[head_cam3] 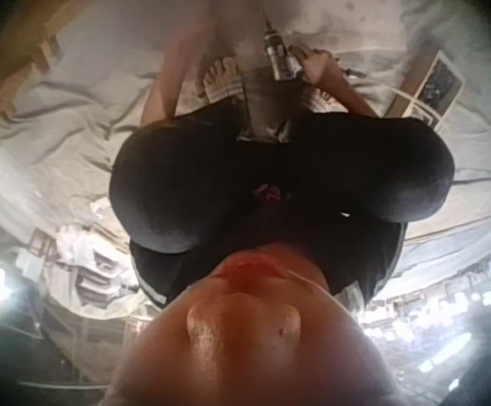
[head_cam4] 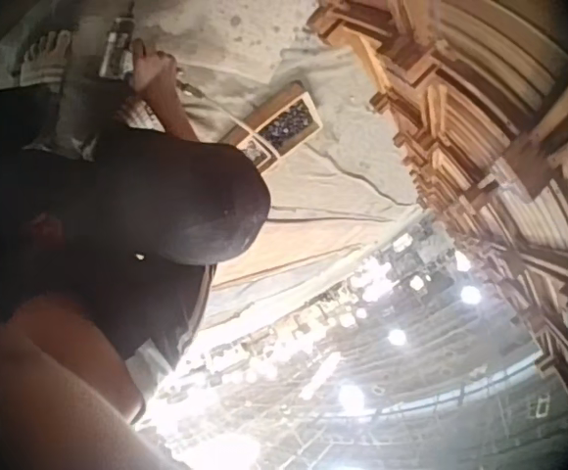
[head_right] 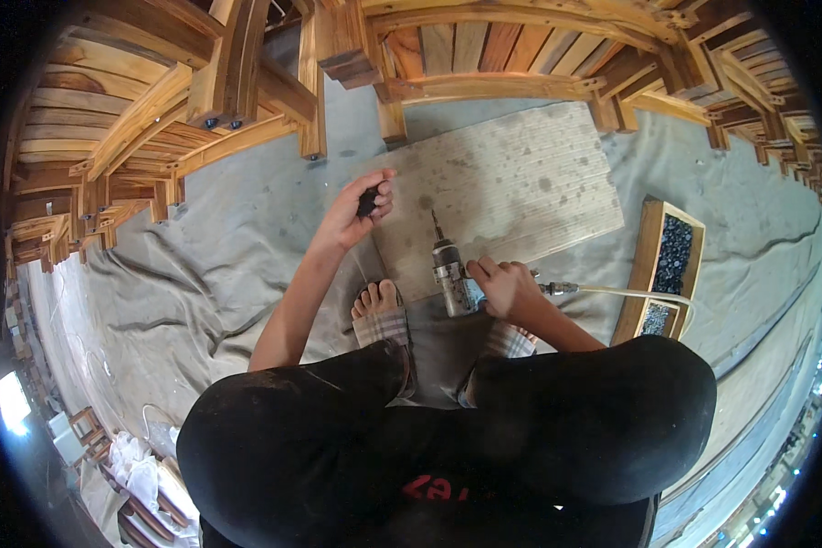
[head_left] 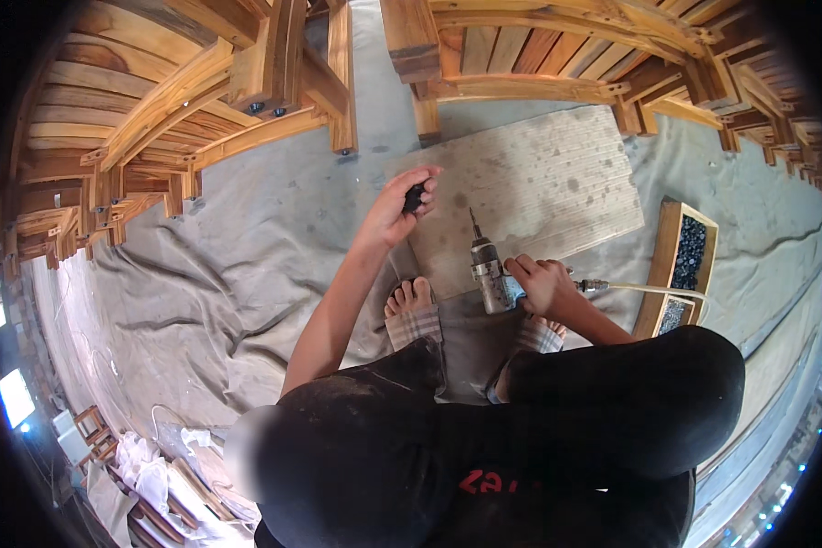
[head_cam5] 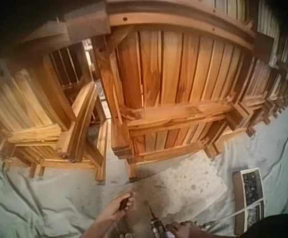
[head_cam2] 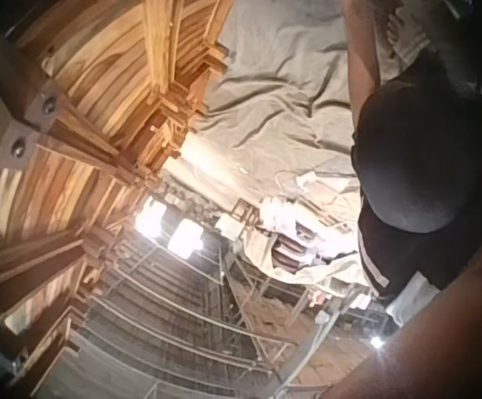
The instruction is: Assembling wooden furniture components using a pneumatic screwdriver and screws.
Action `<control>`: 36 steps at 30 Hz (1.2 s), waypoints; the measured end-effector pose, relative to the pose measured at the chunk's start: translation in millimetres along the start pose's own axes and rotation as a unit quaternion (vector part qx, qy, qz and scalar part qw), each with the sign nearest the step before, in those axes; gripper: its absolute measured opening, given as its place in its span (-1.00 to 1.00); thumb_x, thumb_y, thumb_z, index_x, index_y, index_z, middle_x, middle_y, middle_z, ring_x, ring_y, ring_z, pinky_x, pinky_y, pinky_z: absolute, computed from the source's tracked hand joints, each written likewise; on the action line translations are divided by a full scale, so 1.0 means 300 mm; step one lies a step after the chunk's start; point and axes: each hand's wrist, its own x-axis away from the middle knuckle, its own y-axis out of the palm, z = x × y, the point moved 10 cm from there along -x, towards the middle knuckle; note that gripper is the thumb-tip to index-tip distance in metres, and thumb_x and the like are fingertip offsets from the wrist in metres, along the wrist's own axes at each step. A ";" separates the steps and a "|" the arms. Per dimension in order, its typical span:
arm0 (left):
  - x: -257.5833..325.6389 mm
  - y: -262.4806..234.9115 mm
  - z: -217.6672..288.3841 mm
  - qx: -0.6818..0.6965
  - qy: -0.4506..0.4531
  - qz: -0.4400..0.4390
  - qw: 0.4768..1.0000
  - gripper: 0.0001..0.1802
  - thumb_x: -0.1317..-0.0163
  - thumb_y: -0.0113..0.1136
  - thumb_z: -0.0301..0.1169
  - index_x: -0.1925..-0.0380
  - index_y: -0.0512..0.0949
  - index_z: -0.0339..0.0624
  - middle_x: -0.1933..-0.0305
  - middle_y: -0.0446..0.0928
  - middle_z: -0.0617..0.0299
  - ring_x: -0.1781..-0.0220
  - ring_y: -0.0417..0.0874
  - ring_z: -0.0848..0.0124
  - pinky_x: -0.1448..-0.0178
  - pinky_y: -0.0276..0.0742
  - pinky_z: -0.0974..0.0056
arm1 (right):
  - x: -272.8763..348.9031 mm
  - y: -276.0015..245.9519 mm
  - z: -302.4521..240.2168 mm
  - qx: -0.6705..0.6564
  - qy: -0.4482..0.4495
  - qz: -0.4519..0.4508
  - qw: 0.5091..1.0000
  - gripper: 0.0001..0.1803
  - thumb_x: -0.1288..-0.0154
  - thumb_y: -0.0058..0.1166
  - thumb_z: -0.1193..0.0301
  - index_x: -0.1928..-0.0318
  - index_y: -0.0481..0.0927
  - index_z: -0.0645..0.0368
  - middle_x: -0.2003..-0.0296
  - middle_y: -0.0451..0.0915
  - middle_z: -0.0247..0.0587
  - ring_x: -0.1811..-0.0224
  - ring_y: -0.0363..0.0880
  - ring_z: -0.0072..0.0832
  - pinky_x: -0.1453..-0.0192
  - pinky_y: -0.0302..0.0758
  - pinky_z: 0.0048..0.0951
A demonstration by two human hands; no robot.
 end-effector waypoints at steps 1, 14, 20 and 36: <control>0.006 -0.013 -0.005 0.003 -0.004 0.001 1.000 -0.75 -0.39 0.04 -0.35 0.06 0.45 -0.31 0.45 0.36 0.37 0.47 0.31 0.58 0.45 0.25 0.46 | -0.001 0.016 0.008 -0.003 0.005 -0.010 1.000 -0.31 0.29 0.33 0.43 0.00 0.41 0.17 0.24 0.50 -0.13 0.37 0.63 -0.11 0.26 0.58 -0.16; -0.084 -0.195 -0.110 0.011 -0.021 0.074 0.997 -0.72 -0.38 0.09 -0.34 0.08 0.45 -0.36 0.51 0.39 0.35 0.56 0.32 0.61 0.53 0.22 0.48 | -0.121 -0.022 0.044 0.017 0.001 0.045 0.999 -0.33 0.31 0.30 0.42 0.02 0.45 0.20 0.23 0.50 -0.17 0.41 0.62 -0.22 0.28 0.58 -0.31; -0.143 -0.238 -0.133 0.008 -0.039 0.084 0.996 -0.74 -0.38 0.10 -0.35 0.10 0.44 -0.32 0.47 0.40 0.35 0.58 0.31 0.63 0.58 0.17 0.49 | -0.123 -0.020 0.058 0.010 -0.005 0.080 0.997 -0.40 0.22 0.18 0.46 0.01 0.45 0.22 0.24 0.50 -0.15 0.42 0.61 -0.22 0.32 0.56 -0.28; -0.180 -0.158 -0.104 -0.278 -0.024 0.072 0.958 -0.72 -0.39 0.13 -0.24 0.34 0.51 -0.25 0.60 0.36 0.38 0.66 0.26 0.61 0.60 0.08 0.44 | -0.133 0.045 -0.021 0.049 -0.001 0.088 0.995 -0.54 0.07 0.19 0.45 0.07 0.45 0.27 0.31 0.50 -0.17 0.43 0.63 -0.24 0.32 0.54 -0.29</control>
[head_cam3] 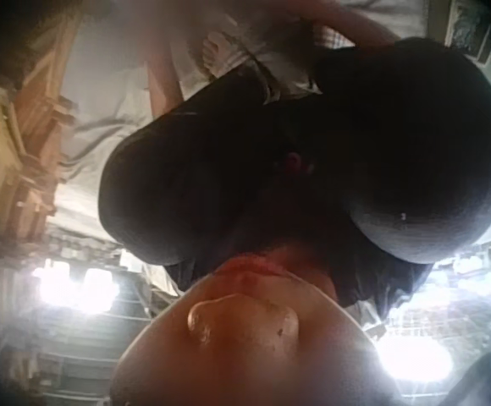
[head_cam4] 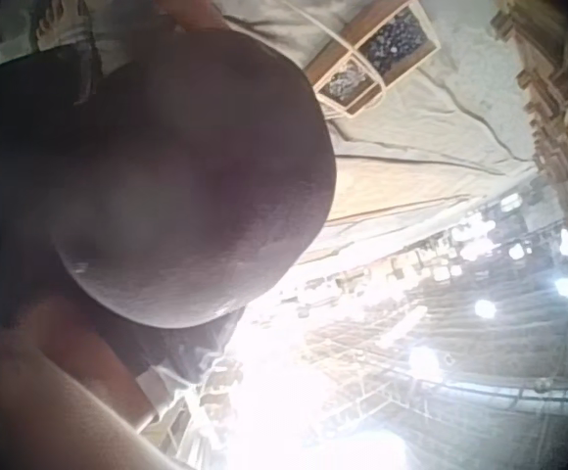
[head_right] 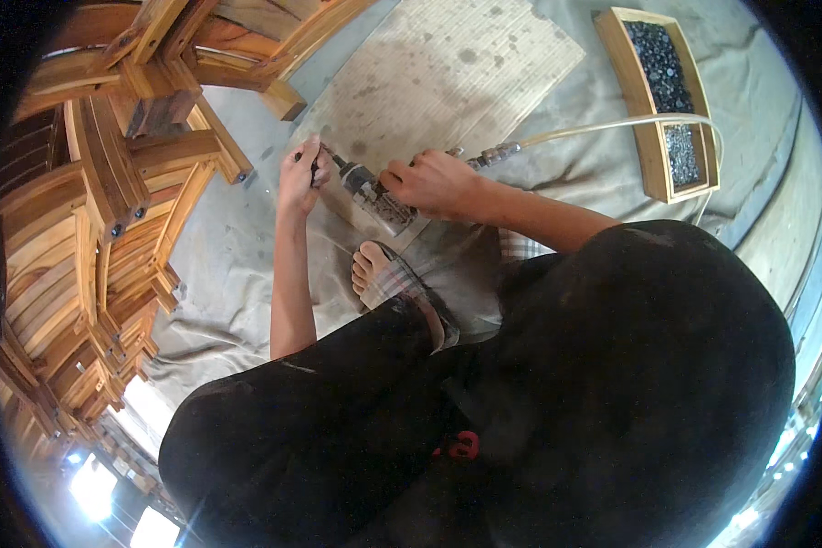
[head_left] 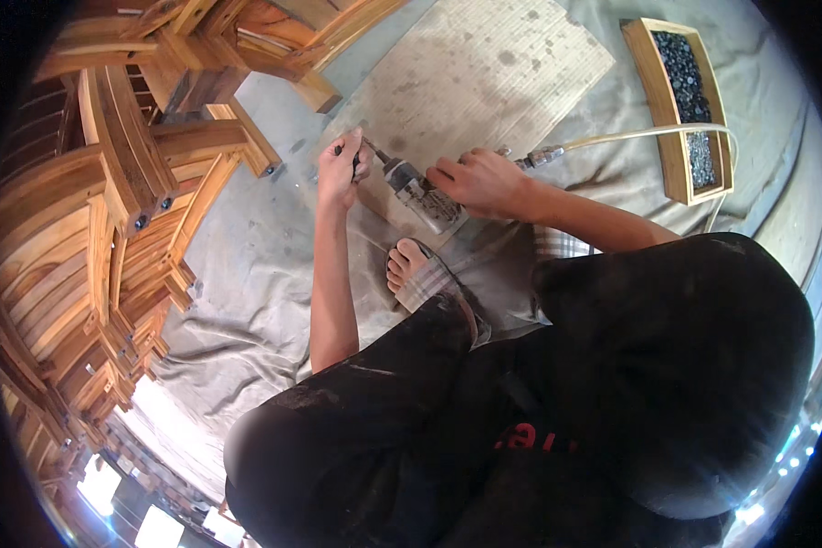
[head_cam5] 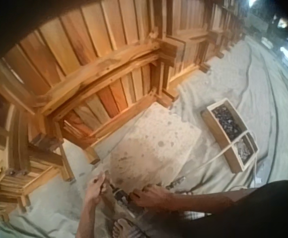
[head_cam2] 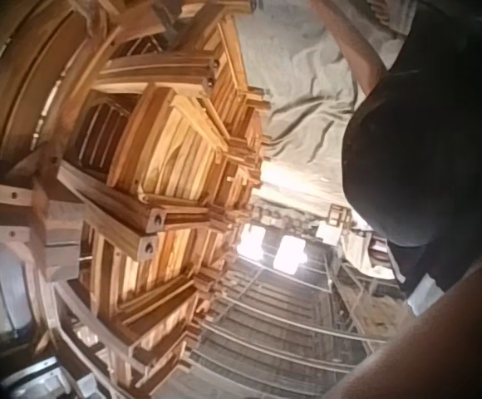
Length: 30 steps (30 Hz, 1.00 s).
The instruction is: Assembling wooden furniture components using a pneumatic screwdriver and screws.
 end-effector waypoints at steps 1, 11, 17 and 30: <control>-0.001 0.010 0.002 -0.036 -0.005 -0.015 0.999 -0.72 -0.39 0.13 -0.23 0.35 0.51 -0.24 0.62 0.36 0.38 0.68 0.26 0.61 0.61 0.07 0.44 | 0.002 0.010 0.003 -0.001 0.007 0.003 1.000 -0.54 0.07 0.19 0.45 0.07 0.45 0.27 0.31 0.50 -0.17 0.43 0.63 -0.24 0.32 0.54 -0.29; 0.001 0.029 0.047 -0.079 -0.019 -0.029 0.996 -0.71 -0.40 0.12 -0.22 0.31 0.50 -0.27 0.63 0.34 0.37 0.68 0.22 0.61 0.59 0.08 0.44 | -0.004 0.060 -0.015 -0.010 0.030 0.033 0.999 -0.45 0.09 0.16 0.47 -0.04 0.44 0.23 0.30 0.49 -0.21 0.41 0.59 -0.29 0.32 0.51 -0.29; -0.011 0.043 0.088 -0.148 -0.001 -0.057 0.987 -0.71 -0.37 0.17 -0.27 0.38 0.54 -0.31 0.62 0.37 0.38 0.62 0.26 0.64 0.59 0.06 0.47 | 0.008 0.022 0.015 0.007 -0.010 0.053 0.998 -0.60 -0.04 0.11 0.41 0.06 0.46 0.26 0.36 0.51 -0.20 0.44 0.62 -0.31 0.33 0.54 -0.32; -0.046 0.096 0.128 -0.460 -0.043 -0.114 0.879 -0.70 -0.34 0.20 -0.21 0.40 0.59 -0.25 0.69 0.33 0.42 0.69 0.20 0.66 0.62 0.06 0.47 | 0.047 0.057 0.018 0.085 -0.033 0.072 0.993 -0.65 -0.09 0.08 0.39 0.06 0.50 0.15 0.34 0.48 -0.33 0.41 0.59 -0.41 0.28 0.53 -0.39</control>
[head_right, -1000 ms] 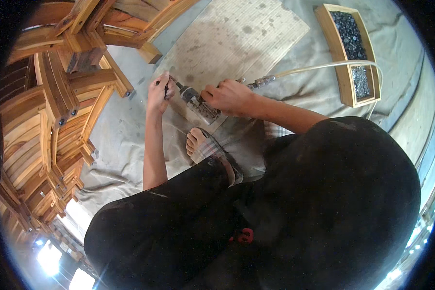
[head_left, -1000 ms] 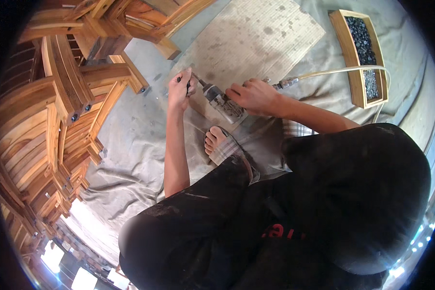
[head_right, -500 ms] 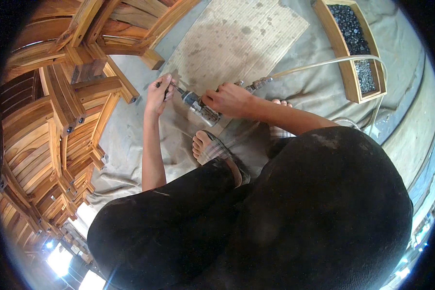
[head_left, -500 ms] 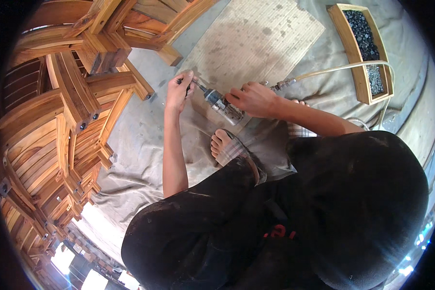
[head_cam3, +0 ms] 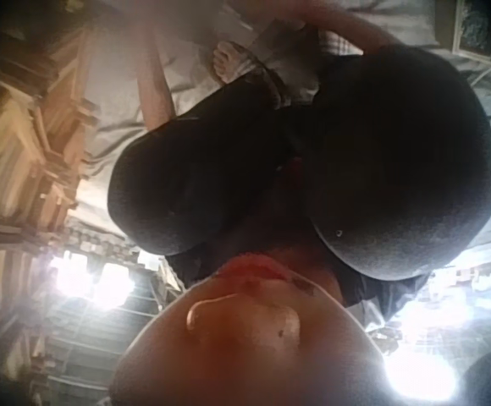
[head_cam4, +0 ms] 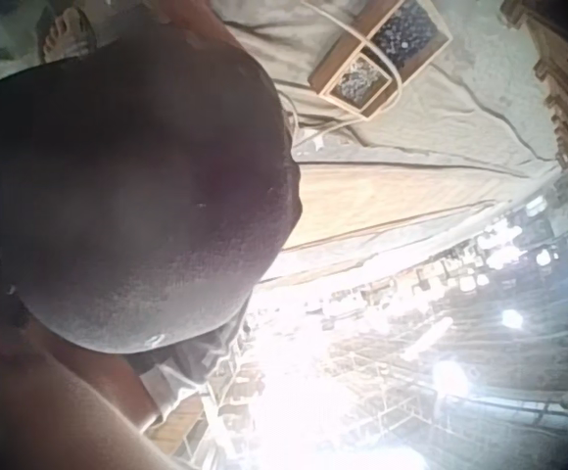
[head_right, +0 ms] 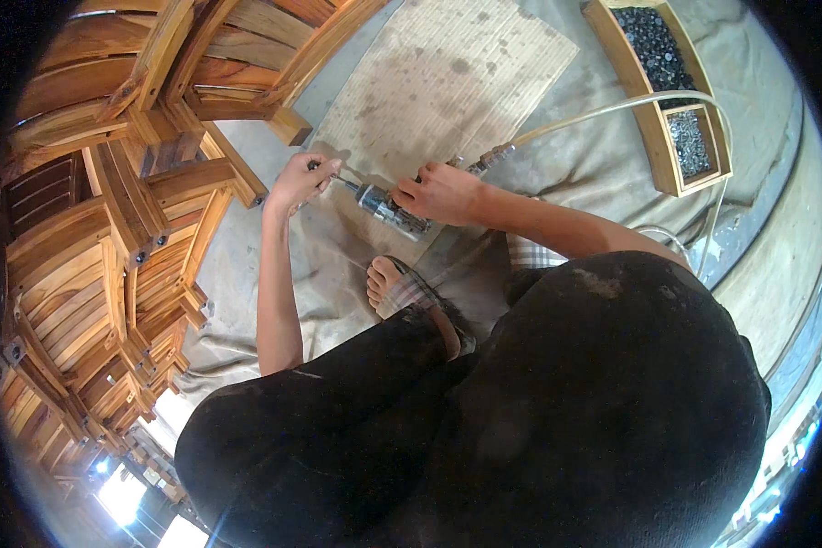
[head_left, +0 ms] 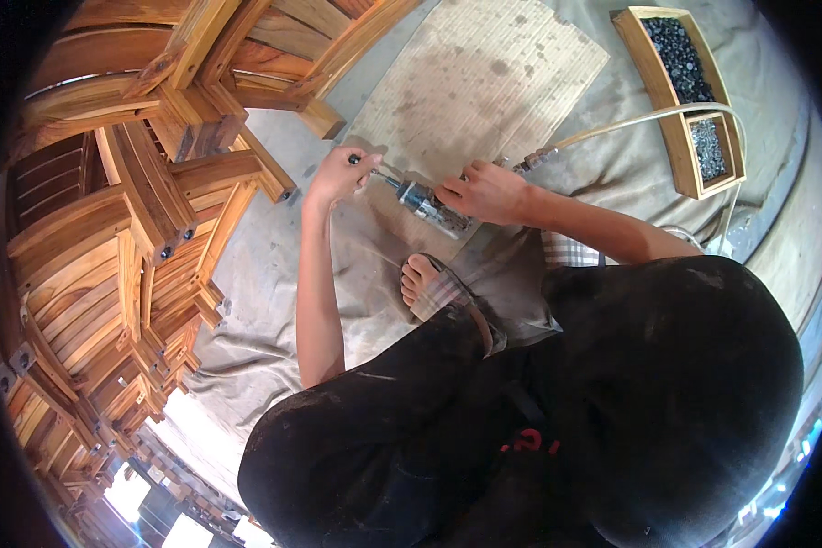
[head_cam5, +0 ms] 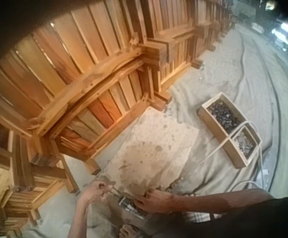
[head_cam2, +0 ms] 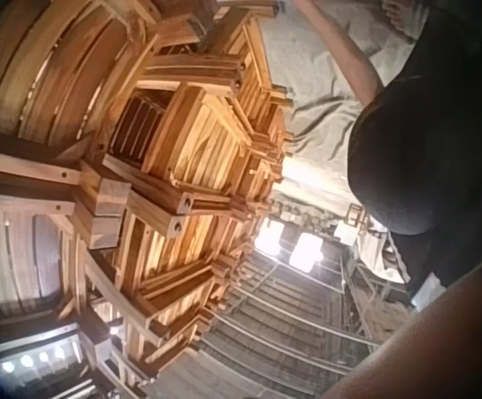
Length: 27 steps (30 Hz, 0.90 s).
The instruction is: Assembling wooden furniture components using a pneumatic screwdriver and screws.
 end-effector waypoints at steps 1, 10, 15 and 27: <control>0.000 0.019 -0.001 -0.006 -0.011 -0.022 1.000 -0.70 -0.34 0.21 -0.22 0.39 0.59 -0.25 0.68 0.34 0.41 0.68 0.21 0.66 0.61 0.07 0.47 | 0.007 0.010 -0.004 0.000 0.002 -0.001 1.000 -0.65 -0.09 0.08 0.39 0.06 0.50 0.15 0.34 0.48 -0.33 0.41 0.59 -0.41 0.28 0.53 -0.39; -0.014 0.062 -0.034 0.268 0.049 0.004 0.962 -0.76 -0.33 0.22 -0.32 0.33 0.60 -0.33 0.65 0.36 0.41 0.64 0.23 0.66 0.58 0.04 0.47 | 0.038 0.019 0.027 -0.056 0.054 0.021 0.997 -0.55 -0.03 0.13 0.38 0.00 0.48 0.17 0.32 0.50 -0.28 0.39 0.59 -0.36 0.28 0.51 -0.32; 0.025 0.076 -0.070 0.289 0.016 -0.061 0.955 -0.74 -0.35 0.19 -0.29 0.35 0.57 -0.32 0.67 0.33 0.41 0.67 0.22 0.64 0.60 0.03 0.46 | 0.018 -0.013 -0.015 -0.116 0.010 -0.029 0.993 -0.48 0.06 0.16 0.41 -0.02 0.49 0.17 0.31 0.51 -0.25 0.40 0.60 -0.29 0.29 0.51 -0.31; 0.065 0.160 -0.157 0.550 -0.045 -0.062 0.832 -0.64 -0.37 0.14 -0.10 0.34 0.47 -0.20 0.72 0.20 0.47 0.74 0.15 0.63 0.67 -0.01 0.50 | 0.012 -0.053 -0.034 -0.140 0.035 -0.005 0.989 -0.41 0.15 0.17 0.43 -0.03 0.47 0.17 0.32 0.53 -0.22 0.38 0.62 -0.24 0.28 0.52 -0.27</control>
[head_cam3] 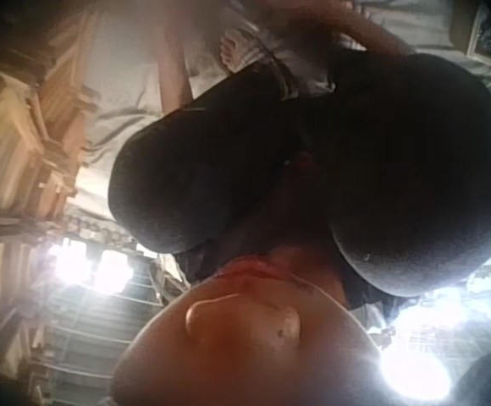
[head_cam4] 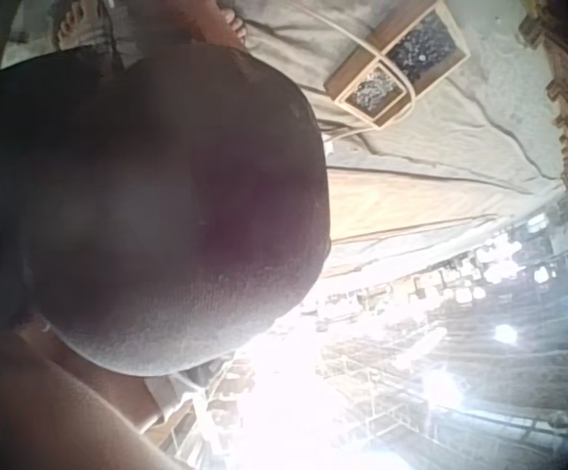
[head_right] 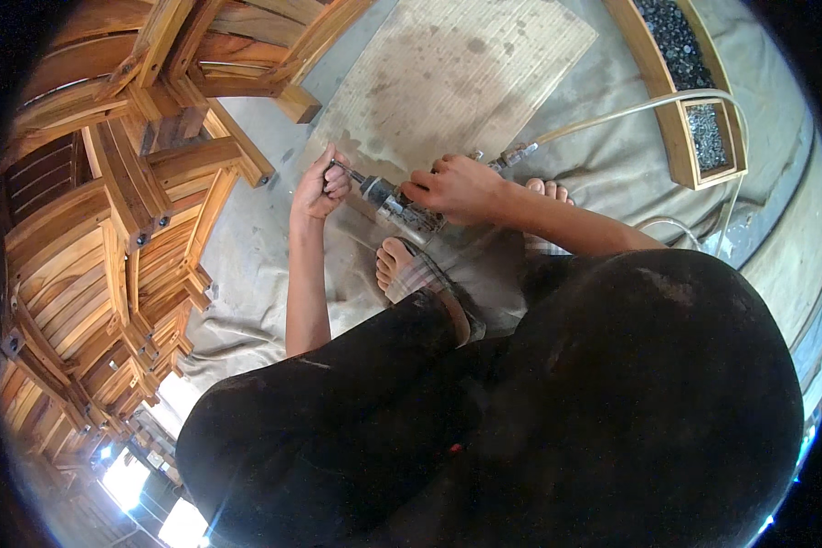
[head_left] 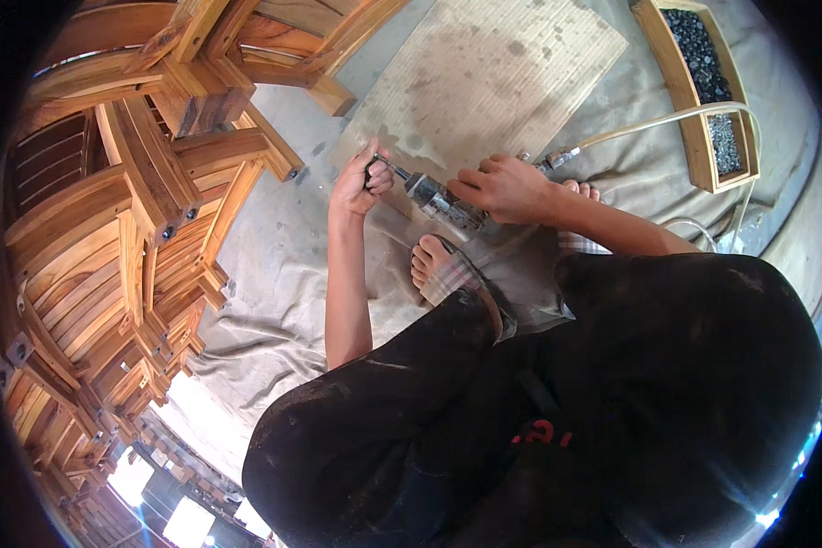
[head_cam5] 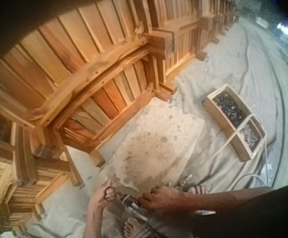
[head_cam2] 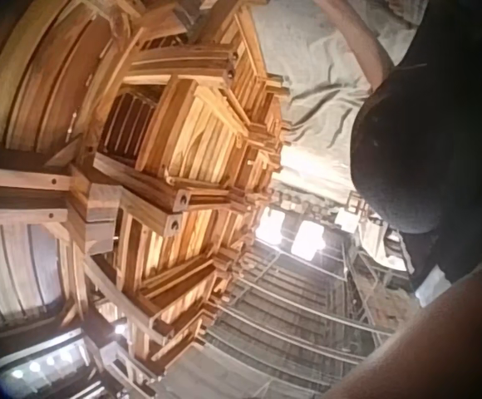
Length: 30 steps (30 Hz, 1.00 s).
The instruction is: Assembling wooden furniture components using a pneumatic screwdriver and screws.
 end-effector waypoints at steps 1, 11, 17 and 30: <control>-0.002 -0.005 -0.009 0.005 -0.011 0.009 1.000 -0.64 -0.36 0.14 -0.09 0.34 0.47 -0.19 0.72 0.19 0.48 0.75 0.14 0.63 0.67 -0.01 0.50 | 0.002 0.003 0.000 0.000 0.000 0.000 1.000 -0.41 0.15 0.17 0.43 -0.03 0.47 0.17 0.32 0.53 -0.22 0.38 0.62 -0.24 0.28 0.52 -0.27; -0.015 -0.034 -0.058 0.007 -0.068 0.048 0.997 -0.65 -0.34 0.18 -0.12 0.33 0.46 -0.21 0.70 0.21 0.46 0.73 0.16 0.64 0.67 -0.01 0.50 | 0.019 0.046 0.005 0.009 -0.004 -0.050 0.999 -0.45 0.09 0.19 0.42 -0.03 0.47 0.17 0.30 0.54 -0.23 0.35 0.62 -0.25 0.24 0.53 -0.25; -0.034 -0.039 0.046 -0.112 0.087 0.117 0.983 -0.65 -0.35 0.19 -0.20 0.26 0.53 -0.35 0.63 0.35 0.42 0.68 0.24 0.64 0.63 0.02 0.47 | 0.068 0.087 0.071 0.017 0.099 -0.086 0.991 -0.47 0.06 0.16 0.39 -0.03 0.49 0.14 0.18 0.52 -0.21 0.20 0.61 -0.30 0.16 0.53 -0.24; 0.063 0.511 0.033 -0.403 0.279 0.060 0.870 -0.70 -0.38 0.15 -0.30 0.28 0.66 -0.37 0.59 0.50 0.37 0.62 0.29 0.67 0.54 0.20 0.47 | 0.080 0.182 0.270 -0.830 0.381 0.149 0.380 -0.65 -0.37 -0.03 0.09 0.13 0.58 0.10 0.39 0.61 -0.29 0.44 0.55 -0.36 0.39 0.40 -0.37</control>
